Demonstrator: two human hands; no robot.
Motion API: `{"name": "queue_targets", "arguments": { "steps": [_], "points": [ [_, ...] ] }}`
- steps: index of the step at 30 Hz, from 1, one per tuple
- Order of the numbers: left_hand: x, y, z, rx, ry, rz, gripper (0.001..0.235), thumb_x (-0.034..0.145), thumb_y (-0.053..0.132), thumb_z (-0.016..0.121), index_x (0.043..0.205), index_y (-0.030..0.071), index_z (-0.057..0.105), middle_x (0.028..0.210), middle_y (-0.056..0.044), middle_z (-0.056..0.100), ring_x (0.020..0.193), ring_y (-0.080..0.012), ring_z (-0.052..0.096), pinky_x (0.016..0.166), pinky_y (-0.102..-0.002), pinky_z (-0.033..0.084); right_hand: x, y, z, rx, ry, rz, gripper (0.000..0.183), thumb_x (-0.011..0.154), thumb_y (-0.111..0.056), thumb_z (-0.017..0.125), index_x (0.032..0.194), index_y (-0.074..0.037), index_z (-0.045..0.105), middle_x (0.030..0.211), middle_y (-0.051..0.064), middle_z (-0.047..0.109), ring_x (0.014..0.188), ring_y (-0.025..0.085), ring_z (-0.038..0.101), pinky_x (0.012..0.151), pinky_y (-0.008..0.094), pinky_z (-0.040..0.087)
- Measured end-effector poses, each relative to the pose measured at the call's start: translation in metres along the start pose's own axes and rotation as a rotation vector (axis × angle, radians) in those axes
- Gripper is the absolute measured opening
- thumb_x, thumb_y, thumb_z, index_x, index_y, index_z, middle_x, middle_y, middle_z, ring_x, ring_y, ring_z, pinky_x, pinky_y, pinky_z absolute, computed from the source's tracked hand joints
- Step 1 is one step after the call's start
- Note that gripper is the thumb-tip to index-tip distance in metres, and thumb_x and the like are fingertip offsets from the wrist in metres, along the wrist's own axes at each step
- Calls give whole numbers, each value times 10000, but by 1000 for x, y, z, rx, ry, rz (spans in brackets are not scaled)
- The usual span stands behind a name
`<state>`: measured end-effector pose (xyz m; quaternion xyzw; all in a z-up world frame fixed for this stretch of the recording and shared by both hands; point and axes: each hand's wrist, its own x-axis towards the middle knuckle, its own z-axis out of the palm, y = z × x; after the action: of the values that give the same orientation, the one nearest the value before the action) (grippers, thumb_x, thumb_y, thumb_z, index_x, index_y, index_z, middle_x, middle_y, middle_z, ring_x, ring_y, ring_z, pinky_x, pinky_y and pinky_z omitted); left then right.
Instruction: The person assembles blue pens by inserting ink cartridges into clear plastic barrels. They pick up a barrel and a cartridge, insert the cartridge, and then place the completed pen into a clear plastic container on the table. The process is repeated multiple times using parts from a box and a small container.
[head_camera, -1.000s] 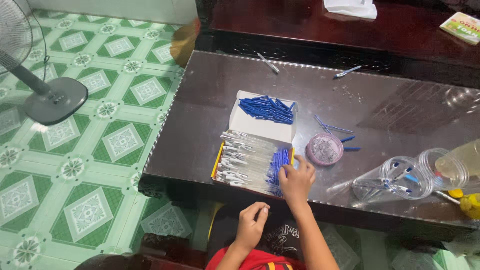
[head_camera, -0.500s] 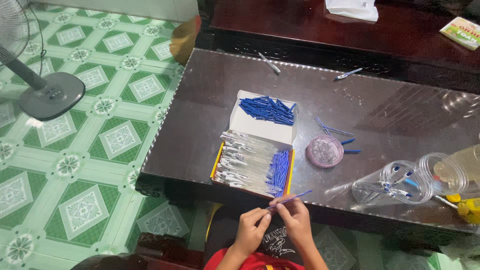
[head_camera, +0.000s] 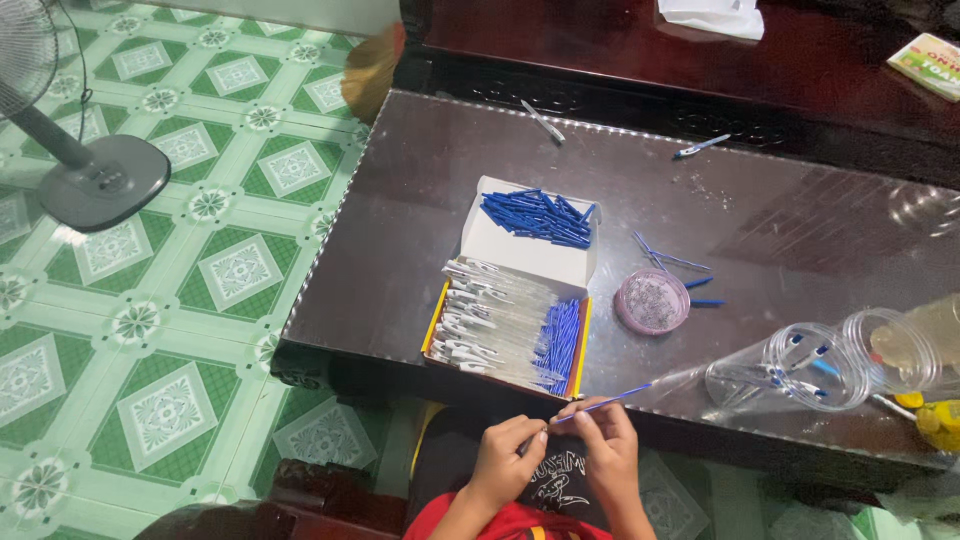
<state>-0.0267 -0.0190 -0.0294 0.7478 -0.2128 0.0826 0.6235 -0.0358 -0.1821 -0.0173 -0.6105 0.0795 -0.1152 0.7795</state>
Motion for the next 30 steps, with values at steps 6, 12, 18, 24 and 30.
{"name": "queue_targets", "arguments": {
  "steps": [6,12,18,24,30],
  "points": [
    [-1,1,1,29,-7,27,149,981,112,604,890,51,705,699,-86,590,614,-239,573,581,-395,427,2,4,-9,-129,-102,-18,113,915,-77,681,960,23,651,883,192,772,755,286,778,744,389,665],
    [-2,-3,1,23,-24,22,168,998,131,584,904,53,699,718,-86,609,617,-241,577,577,-396,417,-3,8,-9,-38,-35,21,112,904,-65,678,920,30,622,817,221,748,770,325,775,741,418,654],
    [-1,-1,-1,107,-63,56,125,974,121,615,905,85,713,666,-55,540,565,-235,546,547,-403,410,-1,11,-15,-82,-24,39,154,887,-85,709,930,40,631,847,230,754,696,331,776,722,419,659],
    [-3,-5,-2,164,-58,44,135,962,126,623,848,95,687,679,-71,577,577,-265,589,551,-426,424,4,16,-14,-196,-194,29,69,850,-46,728,896,-12,690,873,113,726,813,194,680,752,331,557],
    [-5,-7,-4,218,-116,70,209,1002,124,579,794,98,575,689,-90,549,608,-317,585,561,-466,404,18,30,-25,-201,-404,208,106,832,-78,790,798,-24,705,791,74,651,729,165,609,677,304,495]
  ]
}}
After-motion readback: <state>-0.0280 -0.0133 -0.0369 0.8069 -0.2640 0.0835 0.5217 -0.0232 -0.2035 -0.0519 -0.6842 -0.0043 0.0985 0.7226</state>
